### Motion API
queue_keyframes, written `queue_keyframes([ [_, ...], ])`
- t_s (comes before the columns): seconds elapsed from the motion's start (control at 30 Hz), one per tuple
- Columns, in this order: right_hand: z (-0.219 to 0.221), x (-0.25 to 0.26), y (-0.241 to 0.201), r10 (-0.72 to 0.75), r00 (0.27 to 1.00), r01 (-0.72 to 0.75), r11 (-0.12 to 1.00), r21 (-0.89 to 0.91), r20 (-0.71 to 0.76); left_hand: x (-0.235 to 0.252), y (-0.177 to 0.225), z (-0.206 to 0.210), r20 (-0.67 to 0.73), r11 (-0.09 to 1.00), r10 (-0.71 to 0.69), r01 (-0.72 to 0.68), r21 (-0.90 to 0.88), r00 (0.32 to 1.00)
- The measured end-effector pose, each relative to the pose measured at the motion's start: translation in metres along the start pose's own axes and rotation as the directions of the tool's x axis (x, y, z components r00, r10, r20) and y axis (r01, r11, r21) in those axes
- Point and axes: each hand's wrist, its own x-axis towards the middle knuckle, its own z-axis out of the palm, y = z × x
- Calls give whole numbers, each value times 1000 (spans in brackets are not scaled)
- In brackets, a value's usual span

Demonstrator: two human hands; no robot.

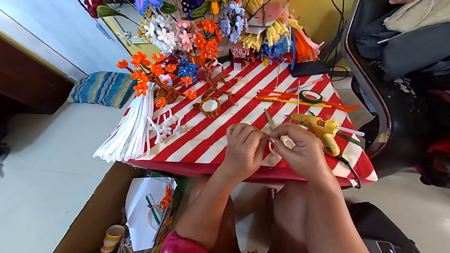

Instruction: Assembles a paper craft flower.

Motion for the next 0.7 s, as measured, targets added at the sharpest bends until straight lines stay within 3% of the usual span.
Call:
queue_keyframes([
  [0.7, 4, 1, -1, 31, 1000, -31, 1000, 6, -4, 1, -2, -4, 10, 1000, -5, 5, -3, 1000],
])
